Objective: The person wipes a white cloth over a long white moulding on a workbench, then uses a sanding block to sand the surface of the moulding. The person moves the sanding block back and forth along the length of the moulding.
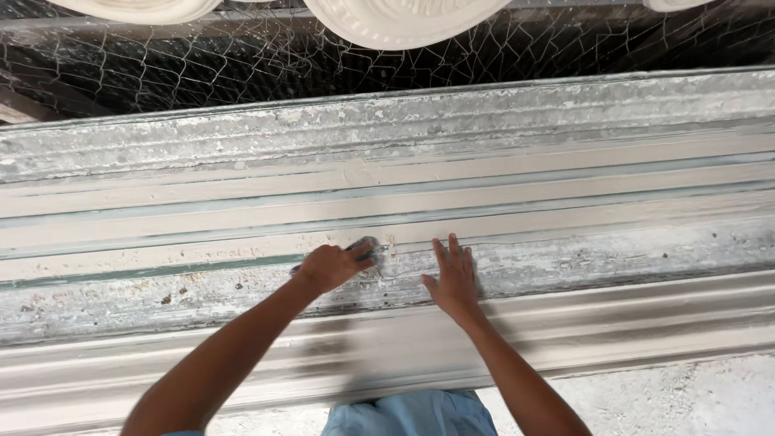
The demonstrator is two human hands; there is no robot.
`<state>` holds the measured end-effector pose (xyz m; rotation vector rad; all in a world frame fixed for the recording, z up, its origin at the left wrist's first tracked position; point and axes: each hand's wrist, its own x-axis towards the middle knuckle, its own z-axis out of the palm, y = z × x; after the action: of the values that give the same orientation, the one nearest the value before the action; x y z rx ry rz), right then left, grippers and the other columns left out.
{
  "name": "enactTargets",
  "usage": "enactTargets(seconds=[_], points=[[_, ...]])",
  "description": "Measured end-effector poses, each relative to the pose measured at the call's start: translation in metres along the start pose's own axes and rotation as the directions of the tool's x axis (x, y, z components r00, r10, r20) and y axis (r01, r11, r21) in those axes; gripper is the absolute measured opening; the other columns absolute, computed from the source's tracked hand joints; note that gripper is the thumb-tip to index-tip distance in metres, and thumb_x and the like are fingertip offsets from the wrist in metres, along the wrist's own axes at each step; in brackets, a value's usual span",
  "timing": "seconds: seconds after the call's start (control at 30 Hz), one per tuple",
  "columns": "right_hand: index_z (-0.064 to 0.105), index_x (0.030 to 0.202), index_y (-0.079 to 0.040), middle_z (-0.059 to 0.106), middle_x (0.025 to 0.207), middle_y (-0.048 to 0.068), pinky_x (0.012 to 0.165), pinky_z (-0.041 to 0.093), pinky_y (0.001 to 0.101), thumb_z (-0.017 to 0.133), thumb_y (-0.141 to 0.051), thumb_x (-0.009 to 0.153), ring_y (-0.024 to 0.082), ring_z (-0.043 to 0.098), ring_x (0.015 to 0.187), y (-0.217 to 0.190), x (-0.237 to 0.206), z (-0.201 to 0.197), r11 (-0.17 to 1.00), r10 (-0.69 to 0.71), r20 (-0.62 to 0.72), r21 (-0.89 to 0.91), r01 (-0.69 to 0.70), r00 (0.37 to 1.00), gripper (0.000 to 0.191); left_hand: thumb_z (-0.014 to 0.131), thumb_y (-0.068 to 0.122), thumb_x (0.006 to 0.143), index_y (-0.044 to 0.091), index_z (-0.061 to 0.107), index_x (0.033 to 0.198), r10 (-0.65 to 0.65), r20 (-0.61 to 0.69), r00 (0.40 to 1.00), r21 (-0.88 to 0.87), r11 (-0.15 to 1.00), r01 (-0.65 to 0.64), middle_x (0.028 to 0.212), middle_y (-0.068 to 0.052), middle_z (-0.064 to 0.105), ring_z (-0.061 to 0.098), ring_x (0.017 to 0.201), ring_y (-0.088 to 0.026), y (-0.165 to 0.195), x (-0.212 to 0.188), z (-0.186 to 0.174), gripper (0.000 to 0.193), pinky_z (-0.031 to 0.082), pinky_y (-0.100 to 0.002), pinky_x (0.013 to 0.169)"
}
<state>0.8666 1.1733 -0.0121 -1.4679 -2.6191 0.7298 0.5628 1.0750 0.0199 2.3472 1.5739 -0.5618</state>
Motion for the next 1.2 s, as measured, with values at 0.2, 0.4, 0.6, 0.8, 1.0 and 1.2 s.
enactTargets(seconds=[0.2,0.4,0.6,0.8,1.0,1.2], points=[[0.024,0.163,-0.020,0.012,0.170,0.021,0.120,0.026,0.0619,0.063,-0.059,0.092,0.047,0.028,0.151,0.079,0.000,-0.046,0.995,0.001,-0.105,-0.104,-0.012,0.994,0.090,0.057,0.003,0.096,0.040,0.041,0.145,-0.046,-0.029,0.999,-0.024,0.999,0.045,0.169,0.002,0.022,0.071,0.063,-0.021,-0.022,-0.059,-0.004,0.063,0.065,-0.032,0.049],[0.019,0.163,-0.035,0.008,0.171,0.010,0.121,0.018,0.0633,0.056,-0.078,0.084,0.049,0.011,0.152,0.054,0.005,-0.065,0.894,0.322,0.074,-0.353,-0.277,0.944,0.097,0.059,0.007,0.095,0.033,0.047,0.146,0.000,-0.161,0.987,0.017,1.000,0.002,0.169,0.001,0.026,0.071,0.063,-0.020,0.031,0.005,-0.014,0.059,0.062,-0.034,0.052],[0.021,0.163,-0.033,0.007,0.172,0.011,0.121,0.016,0.0646,0.059,-0.078,0.084,0.051,-0.001,0.154,0.055,0.000,-0.057,0.931,0.254,0.014,-0.274,-0.241,0.967,0.099,0.061,0.000,0.089,0.033,0.047,0.146,-0.035,-0.082,0.996,-0.006,0.999,0.034,0.166,0.003,0.028,0.074,0.072,-0.024,-0.001,-0.036,0.000,0.067,0.065,-0.035,0.055],[0.023,0.161,-0.035,0.007,0.172,0.008,0.120,0.020,0.0612,0.061,-0.078,0.079,0.047,-0.001,0.155,0.064,0.000,-0.052,0.951,0.242,-0.030,-0.193,-0.243,0.970,0.100,0.063,-0.001,0.090,0.024,0.053,0.142,0.050,-0.119,0.992,-0.048,0.997,-0.056,0.153,-0.007,0.043,0.075,0.077,-0.027,0.052,0.057,-0.028,0.059,0.066,-0.039,0.063],[0.025,0.161,-0.038,0.008,0.172,0.006,0.120,0.022,0.0616,0.062,-0.079,0.078,0.045,0.000,0.156,0.065,-0.001,-0.052,0.942,0.269,-0.018,-0.203,-0.267,0.963,0.099,0.058,0.001,0.095,0.032,0.052,0.141,0.017,-0.012,1.000,-0.082,0.996,-0.018,0.159,-0.001,0.035,0.076,0.077,-0.029,0.018,0.014,-0.035,0.056,0.066,-0.040,0.064],[0.025,0.161,-0.038,0.007,0.172,0.008,0.119,0.020,0.0640,0.062,-0.079,0.078,0.046,-0.002,0.155,0.068,0.001,-0.045,0.956,0.241,-0.043,-0.163,-0.245,0.970,0.099,0.055,0.002,0.097,0.034,0.051,0.144,0.024,0.033,0.999,-0.076,0.997,-0.022,0.170,-0.001,0.022,0.076,0.080,-0.029,0.039,0.044,-0.055,0.057,0.066,-0.040,0.068]])
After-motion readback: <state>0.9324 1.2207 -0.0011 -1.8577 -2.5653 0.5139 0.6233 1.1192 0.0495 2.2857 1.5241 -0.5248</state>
